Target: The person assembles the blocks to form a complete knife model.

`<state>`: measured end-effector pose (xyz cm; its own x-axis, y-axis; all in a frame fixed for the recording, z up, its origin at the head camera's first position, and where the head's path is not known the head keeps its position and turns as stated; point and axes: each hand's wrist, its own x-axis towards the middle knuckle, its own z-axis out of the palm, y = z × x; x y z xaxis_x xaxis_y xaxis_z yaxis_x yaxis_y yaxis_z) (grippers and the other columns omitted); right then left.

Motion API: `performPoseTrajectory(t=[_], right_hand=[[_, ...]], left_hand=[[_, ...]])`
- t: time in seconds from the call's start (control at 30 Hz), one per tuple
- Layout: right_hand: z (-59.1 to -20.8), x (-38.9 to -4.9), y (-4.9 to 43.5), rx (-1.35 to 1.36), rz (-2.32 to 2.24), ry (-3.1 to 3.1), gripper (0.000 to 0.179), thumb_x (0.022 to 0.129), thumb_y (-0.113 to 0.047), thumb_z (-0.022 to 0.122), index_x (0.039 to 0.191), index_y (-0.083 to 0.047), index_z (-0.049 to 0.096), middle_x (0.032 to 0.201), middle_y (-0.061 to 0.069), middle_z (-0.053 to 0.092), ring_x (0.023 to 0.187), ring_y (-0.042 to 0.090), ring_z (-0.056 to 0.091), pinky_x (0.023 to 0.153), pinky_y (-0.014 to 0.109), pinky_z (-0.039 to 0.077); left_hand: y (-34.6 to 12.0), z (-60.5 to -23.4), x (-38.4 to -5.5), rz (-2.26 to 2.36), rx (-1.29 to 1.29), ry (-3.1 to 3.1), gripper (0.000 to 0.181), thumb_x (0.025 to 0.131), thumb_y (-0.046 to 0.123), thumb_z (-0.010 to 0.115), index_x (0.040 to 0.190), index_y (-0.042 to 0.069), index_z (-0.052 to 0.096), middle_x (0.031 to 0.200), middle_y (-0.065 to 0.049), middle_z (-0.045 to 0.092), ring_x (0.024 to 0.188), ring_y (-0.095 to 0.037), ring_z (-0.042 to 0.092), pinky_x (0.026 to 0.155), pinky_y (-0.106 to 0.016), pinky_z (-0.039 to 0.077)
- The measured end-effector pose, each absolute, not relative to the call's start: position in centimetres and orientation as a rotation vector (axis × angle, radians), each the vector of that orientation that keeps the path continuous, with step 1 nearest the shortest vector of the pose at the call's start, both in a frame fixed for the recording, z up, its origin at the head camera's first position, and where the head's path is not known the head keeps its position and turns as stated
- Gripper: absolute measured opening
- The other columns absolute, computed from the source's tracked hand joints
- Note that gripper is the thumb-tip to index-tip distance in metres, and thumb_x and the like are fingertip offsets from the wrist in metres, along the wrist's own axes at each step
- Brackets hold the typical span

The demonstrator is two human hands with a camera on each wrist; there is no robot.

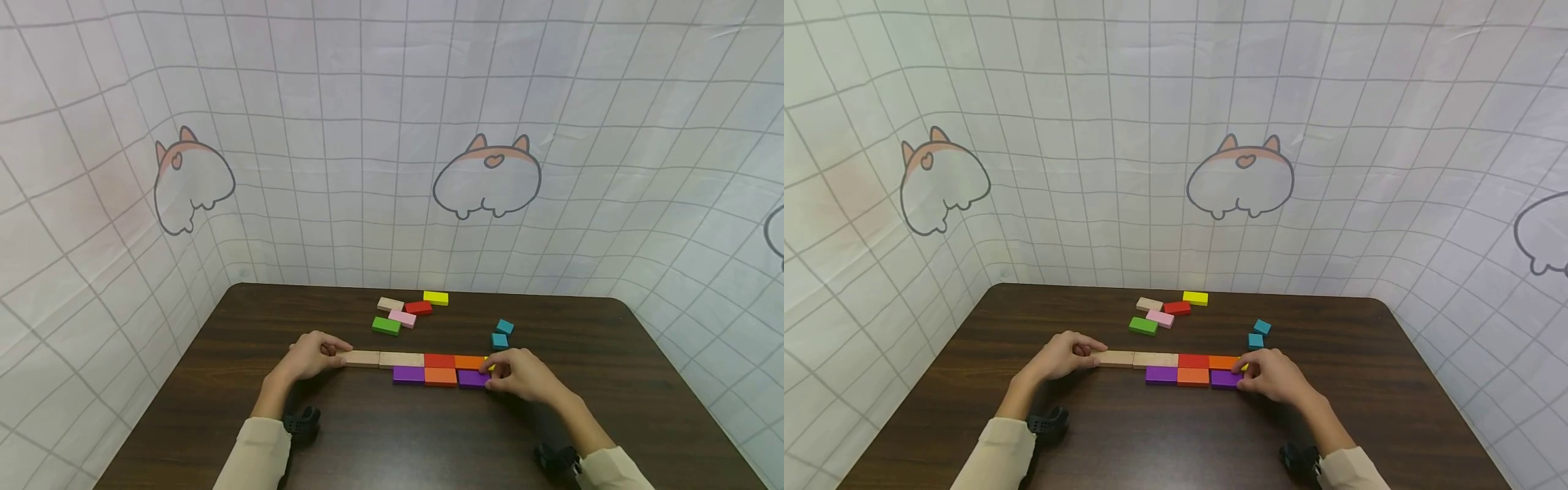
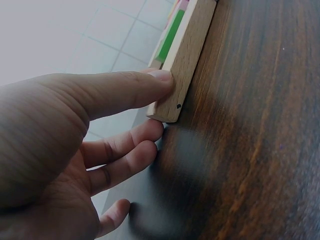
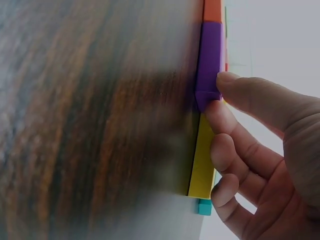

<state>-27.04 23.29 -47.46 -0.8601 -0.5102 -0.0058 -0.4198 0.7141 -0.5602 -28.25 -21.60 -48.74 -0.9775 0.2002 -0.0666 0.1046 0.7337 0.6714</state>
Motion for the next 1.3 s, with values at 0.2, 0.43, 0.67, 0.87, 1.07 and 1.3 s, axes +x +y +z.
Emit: performPoseTrajectory(t=[0.2,0.43,0.67,0.87,1.07,1.3], right_hand=[[-47.56,-27.16,23.03,-0.762,-0.838,2.771,0.017,0.088,-0.023,0.081,0.103,-0.016,0.077,0.076,-0.010,0.065,0.066,0.003,0.053,0.061,0.022,0.047],[-47.50,-27.22,22.89,-0.758,-0.840,2.763,0.016,0.089,-0.021,0.080,0.104,-0.017,0.077,0.078,-0.009,0.066,0.066,0.003,0.053,0.060,0.022,0.047],[-47.47,-27.42,22.92,-0.771,-0.847,2.749,0.016,0.089,-0.021,0.080,0.103,-0.017,0.078,0.079,-0.009,0.067,0.068,0.004,0.054,0.061,0.022,0.048],[-47.58,-27.58,23.02,-0.774,-0.863,2.736,0.016,0.089,-0.021,0.080,0.104,-0.016,0.078,0.079,-0.009,0.068,0.067,0.003,0.055,0.061,0.022,0.048],[-47.63,-27.62,23.09,-0.774,-0.867,2.727,0.016,0.089,-0.021,0.080,0.104,-0.016,0.077,0.079,-0.008,0.068,0.067,0.004,0.055,0.061,0.022,0.048],[-47.36,-27.69,23.07,-0.788,-0.865,2.698,0.017,0.090,-0.020,0.080,0.105,-0.013,0.077,0.079,-0.007,0.066,0.068,0.004,0.054,0.062,0.022,0.048]], left_hand=[[-21.61,-48.65,-28.12,1.081,0.257,2.788,0.020,0.090,0.019,0.079,0.108,0.026,0.081,0.090,0.003,0.064,0.082,-0.016,0.056,0.107,-0.085,0.009],[-21.62,-48.57,-28.12,1.078,0.246,2.794,0.020,0.090,0.019,0.080,0.108,0.028,0.081,0.092,0.004,0.066,0.084,-0.015,0.057,0.108,-0.083,0.014],[-21.67,-48.64,-28.19,1.077,0.255,2.794,0.020,0.090,0.019,0.080,0.108,0.028,0.081,0.090,0.005,0.065,0.083,-0.015,0.057,0.107,-0.084,0.013],[-21.68,-48.65,-28.17,1.082,0.256,2.789,0.020,0.090,0.019,0.079,0.108,0.027,0.081,0.089,0.004,0.064,0.082,-0.015,0.056,0.108,-0.085,0.010],[-21.68,-48.67,-28.13,1.083,0.257,2.789,0.020,0.090,0.019,0.079,0.108,0.027,0.081,0.088,0.004,0.064,0.081,-0.015,0.055,0.107,-0.085,0.010],[-21.65,-48.65,-28.16,1.074,0.258,2.792,0.020,0.090,0.020,0.079,0.109,0.027,0.081,0.090,0.004,0.066,0.083,-0.015,0.058,0.107,-0.086,0.009]])
